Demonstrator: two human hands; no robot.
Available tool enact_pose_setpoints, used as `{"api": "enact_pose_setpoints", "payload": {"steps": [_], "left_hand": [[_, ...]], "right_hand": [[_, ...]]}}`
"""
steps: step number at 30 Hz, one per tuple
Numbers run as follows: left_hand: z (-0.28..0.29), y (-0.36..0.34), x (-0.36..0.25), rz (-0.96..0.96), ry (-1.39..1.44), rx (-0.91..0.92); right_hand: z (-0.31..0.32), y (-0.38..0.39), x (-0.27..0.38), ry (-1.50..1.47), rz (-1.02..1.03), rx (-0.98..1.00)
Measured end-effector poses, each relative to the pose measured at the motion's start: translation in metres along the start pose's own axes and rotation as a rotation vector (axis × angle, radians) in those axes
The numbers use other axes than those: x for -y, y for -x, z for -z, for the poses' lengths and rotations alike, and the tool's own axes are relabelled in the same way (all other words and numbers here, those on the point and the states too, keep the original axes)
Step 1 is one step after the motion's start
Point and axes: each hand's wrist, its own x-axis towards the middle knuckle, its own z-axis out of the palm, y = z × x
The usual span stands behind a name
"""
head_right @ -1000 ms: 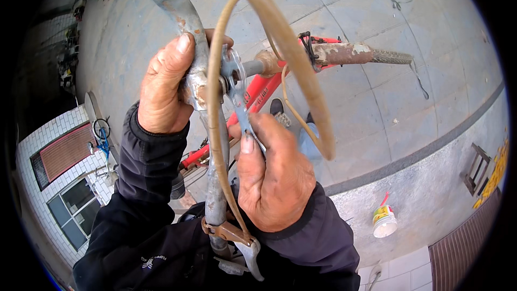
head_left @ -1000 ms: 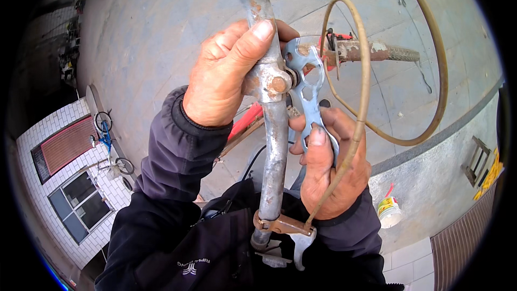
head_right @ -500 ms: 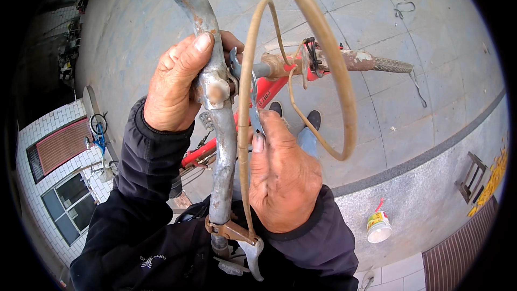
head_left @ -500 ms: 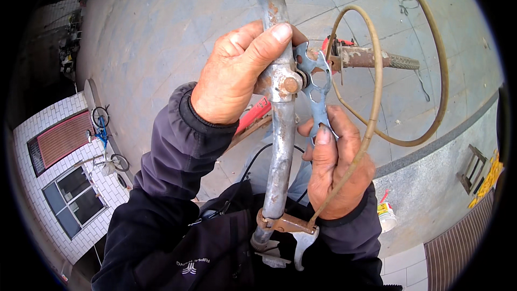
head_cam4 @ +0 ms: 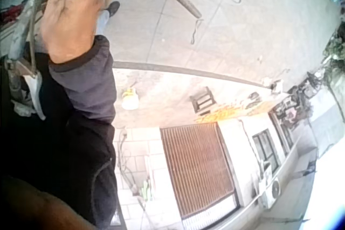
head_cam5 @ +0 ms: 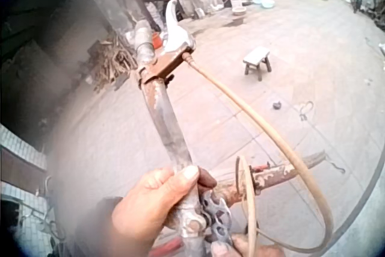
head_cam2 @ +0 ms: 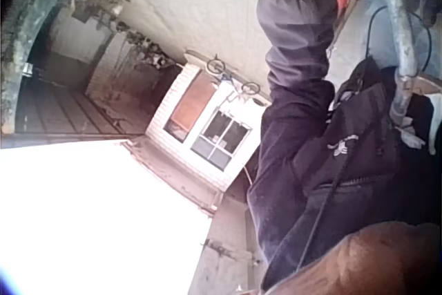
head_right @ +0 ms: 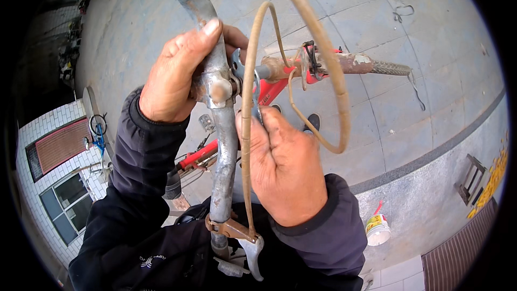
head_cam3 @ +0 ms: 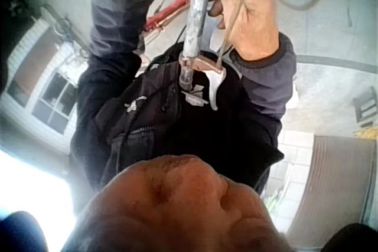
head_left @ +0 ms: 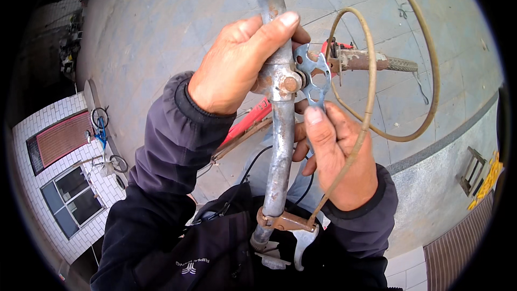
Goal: The person uses a multi-tool wrench to tighten a bolt on the bicycle handlebar stem. After securing the handlebar, the person picks up a cloth and wipes the red bicycle frame and the seat area.
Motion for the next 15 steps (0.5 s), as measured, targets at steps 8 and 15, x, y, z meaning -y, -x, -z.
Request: {"api": "enact_pose_setpoints", "payload": {"steps": [8, 15], "left_hand": [[-0.005, -0.01, 0.005, -0.148, -0.134, -0.007], [-0.005, -0.008, 0.004, -0.169, -0.166, -0.08]], "right_hand": [[-0.015, -0.004, -0.006, -0.012, 0.101, -0.129], [-0.018, -0.007, -0.012, 0.009, 0.106, -0.138]]}}
